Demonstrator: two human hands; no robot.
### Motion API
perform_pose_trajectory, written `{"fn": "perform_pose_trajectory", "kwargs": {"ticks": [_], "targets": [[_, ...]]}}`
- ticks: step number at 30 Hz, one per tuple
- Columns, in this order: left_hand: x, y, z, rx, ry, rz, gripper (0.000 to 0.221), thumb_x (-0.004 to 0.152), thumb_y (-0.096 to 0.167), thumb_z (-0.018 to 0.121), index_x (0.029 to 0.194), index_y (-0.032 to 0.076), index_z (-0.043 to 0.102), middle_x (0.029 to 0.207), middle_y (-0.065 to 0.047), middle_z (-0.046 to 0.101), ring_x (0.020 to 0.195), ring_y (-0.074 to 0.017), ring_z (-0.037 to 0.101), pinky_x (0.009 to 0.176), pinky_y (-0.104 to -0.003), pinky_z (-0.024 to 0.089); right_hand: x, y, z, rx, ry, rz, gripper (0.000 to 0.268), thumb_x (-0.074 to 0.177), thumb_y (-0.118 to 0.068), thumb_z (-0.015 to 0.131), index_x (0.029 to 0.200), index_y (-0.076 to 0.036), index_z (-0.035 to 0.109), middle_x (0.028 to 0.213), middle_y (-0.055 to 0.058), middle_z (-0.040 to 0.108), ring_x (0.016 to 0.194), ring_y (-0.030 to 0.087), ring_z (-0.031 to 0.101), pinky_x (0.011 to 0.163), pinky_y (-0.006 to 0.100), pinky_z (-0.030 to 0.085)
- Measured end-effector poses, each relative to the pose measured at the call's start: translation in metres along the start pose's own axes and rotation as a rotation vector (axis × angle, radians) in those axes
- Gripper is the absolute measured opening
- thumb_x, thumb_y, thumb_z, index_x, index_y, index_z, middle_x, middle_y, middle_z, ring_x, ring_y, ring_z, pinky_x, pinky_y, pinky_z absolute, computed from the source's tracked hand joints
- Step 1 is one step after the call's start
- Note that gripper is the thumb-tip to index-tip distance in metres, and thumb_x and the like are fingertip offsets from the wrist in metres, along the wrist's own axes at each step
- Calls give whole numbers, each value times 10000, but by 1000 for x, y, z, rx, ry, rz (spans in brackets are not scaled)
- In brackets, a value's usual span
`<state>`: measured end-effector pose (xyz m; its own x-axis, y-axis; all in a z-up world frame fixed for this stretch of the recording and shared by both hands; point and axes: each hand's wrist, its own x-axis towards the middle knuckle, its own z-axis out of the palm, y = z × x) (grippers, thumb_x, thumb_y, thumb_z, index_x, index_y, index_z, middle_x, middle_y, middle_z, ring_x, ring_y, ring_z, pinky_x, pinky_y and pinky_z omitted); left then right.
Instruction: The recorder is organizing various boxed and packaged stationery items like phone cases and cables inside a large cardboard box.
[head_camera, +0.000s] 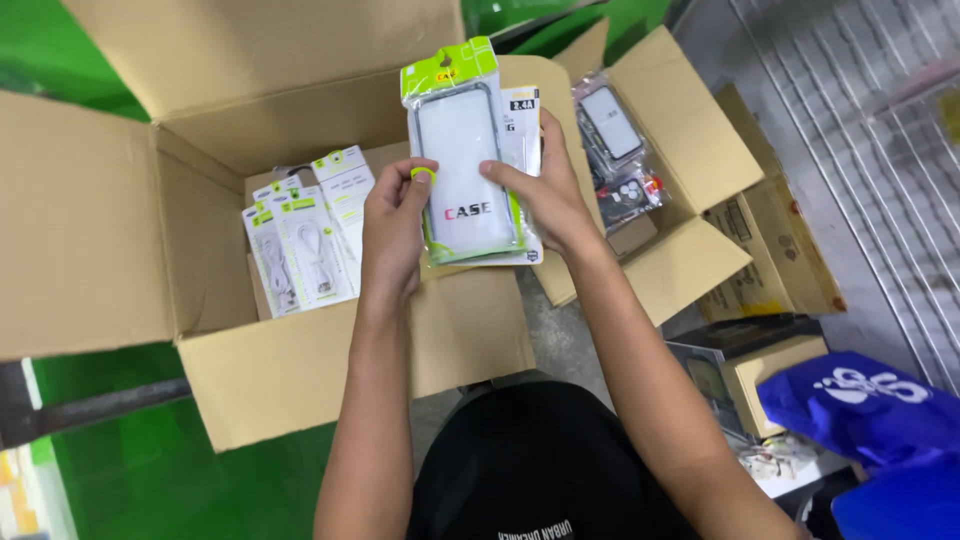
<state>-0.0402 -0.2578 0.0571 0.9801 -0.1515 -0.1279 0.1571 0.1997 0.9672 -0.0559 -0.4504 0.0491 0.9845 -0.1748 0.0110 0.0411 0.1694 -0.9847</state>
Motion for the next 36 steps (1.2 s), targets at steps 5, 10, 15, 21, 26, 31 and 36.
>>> {"fn": "perform_pose_trajectory", "kwargs": {"ticks": [5,10,15,21,26,31,36], "targets": [[-9,-16,47,8,-90,25,153,1049,105,582,1138,39,688,941,17,661,845,-50,565,754,-216,486,-26,-9,-45,118,137,21,806,829,5,772,1508,-14,338,1354,174,598,1245,247,624,1052,371,536],[-29,-28,106,123,-116,107,141,1060,110,575,1109,38,686,926,21,664,837,-42,567,756,-205,488,-53,-21,-98,165,187,-30,774,860,36,739,1528,1,349,1391,166,600,1272,232,621,1081,343,522],[-30,-53,156,160,-173,69,148,1048,100,587,1130,28,687,873,31,606,782,-47,516,697,-222,441,-56,-25,-161,139,186,83,733,873,10,709,1522,14,368,1327,154,650,1210,230,660,1025,338,557],[-6,-89,224,295,-102,65,142,1012,108,607,1093,55,710,803,20,625,732,-64,530,665,-251,474,-27,-10,-233,87,218,129,725,863,-1,675,1514,4,357,1310,151,636,1159,213,667,976,327,567],[11,-121,302,435,-40,143,149,1019,140,608,1109,65,700,823,-52,665,750,-131,604,706,-299,507,13,32,-329,-3,171,180,747,845,0,623,1540,0,351,1339,157,617,1182,220,639,1003,334,537],[38,-215,348,463,13,110,166,1020,167,609,1116,87,717,883,-48,704,827,-98,664,727,-300,517,40,94,-406,-89,117,332,786,818,-6,590,1554,-45,316,1380,116,580,1234,226,597,1021,354,512],[66,-311,346,273,102,-114,183,1028,176,619,1099,59,741,872,-11,687,790,-95,558,718,-279,479,62,171,-443,-133,-61,385,722,894,-37,636,1556,-43,347,1401,125,597,1262,216,590,1046,340,493]]}}
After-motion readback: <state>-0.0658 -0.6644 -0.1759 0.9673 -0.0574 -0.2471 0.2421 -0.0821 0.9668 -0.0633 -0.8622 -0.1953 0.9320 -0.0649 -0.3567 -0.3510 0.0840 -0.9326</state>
